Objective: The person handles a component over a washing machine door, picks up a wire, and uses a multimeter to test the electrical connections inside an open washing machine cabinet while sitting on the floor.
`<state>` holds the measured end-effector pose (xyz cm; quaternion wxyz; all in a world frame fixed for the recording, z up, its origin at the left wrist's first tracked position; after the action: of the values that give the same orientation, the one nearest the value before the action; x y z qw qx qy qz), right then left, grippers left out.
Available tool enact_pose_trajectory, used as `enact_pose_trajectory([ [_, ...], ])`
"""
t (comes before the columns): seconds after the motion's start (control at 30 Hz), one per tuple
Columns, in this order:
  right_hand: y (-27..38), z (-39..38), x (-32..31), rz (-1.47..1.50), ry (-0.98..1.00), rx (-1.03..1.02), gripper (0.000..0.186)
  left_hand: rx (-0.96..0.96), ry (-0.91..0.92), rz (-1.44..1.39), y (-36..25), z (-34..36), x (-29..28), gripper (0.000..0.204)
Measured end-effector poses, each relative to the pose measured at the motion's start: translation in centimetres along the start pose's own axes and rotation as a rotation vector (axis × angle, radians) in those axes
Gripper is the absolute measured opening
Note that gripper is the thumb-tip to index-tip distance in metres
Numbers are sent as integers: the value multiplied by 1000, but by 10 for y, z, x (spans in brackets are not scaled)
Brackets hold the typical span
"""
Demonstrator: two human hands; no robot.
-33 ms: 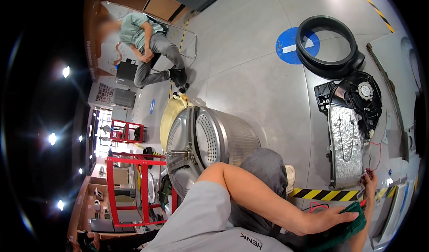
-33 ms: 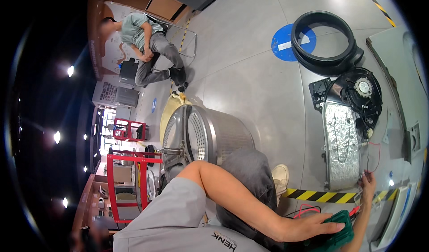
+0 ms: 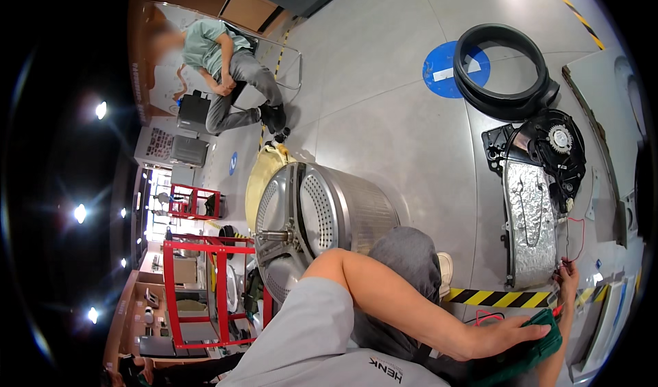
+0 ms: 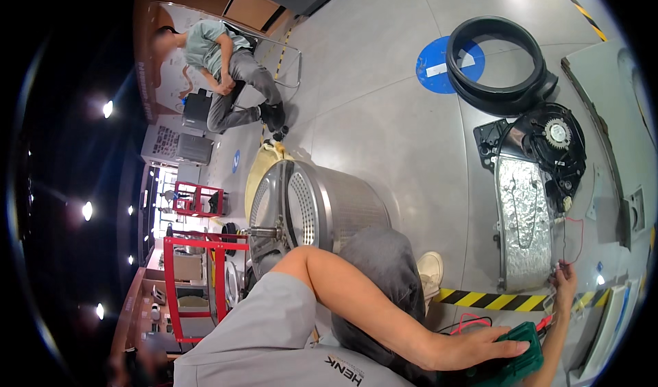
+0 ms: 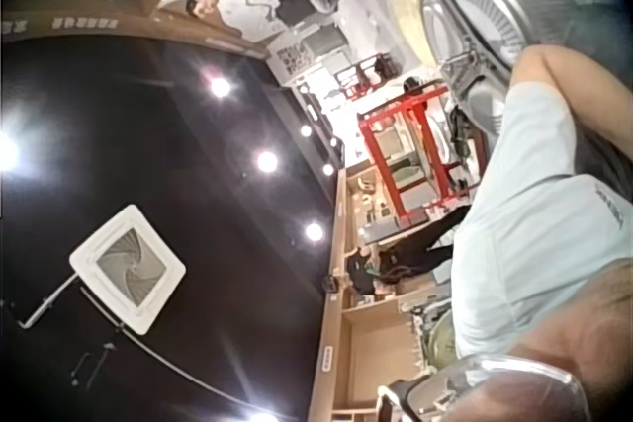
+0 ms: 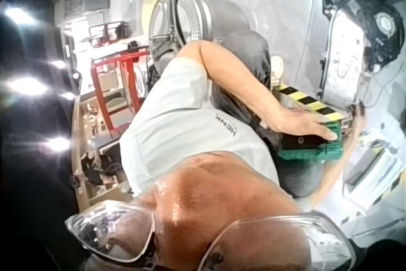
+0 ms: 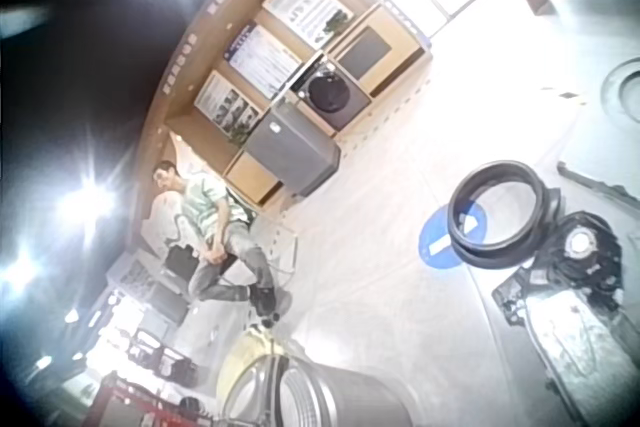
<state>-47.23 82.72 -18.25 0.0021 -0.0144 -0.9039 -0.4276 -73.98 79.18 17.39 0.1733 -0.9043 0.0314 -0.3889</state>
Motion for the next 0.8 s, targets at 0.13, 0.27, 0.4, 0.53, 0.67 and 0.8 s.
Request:
enact_pose_trajectory([
  [0.13,1,-3,-4,33,-24,12,33,1,1,16,-1,-5,2,77],
  [0.27,-7,0,-16,44,-8,-21,33,-5,19,21,2,-6,2,77],
  [0.4,-8,-1,-21,30,-40,-15,30,27,30,7,2,-9,3,75],
  [0.53,-3,-4,-21,21,-25,-14,28,10,38,12,1,-10,3,76],
  [0.67,4,-10,-17,13,-42,6,26,30,57,-27,3,-8,2,78],
  [0.8,1,-10,-18,48,-46,13,25,38,45,-7,0,-10,2,79],
])
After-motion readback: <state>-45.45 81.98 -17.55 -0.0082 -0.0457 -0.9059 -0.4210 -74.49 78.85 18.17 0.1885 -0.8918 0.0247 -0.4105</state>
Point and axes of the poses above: each hand's wrist, its own z-axis towards the middle knuckle, its own x-axis out of the palm, y = z × x, the point moved 2 cm from there along z, towards the middle knuckle, and after that the axes turned 9 degrees about -z, right-handed, at the moved point
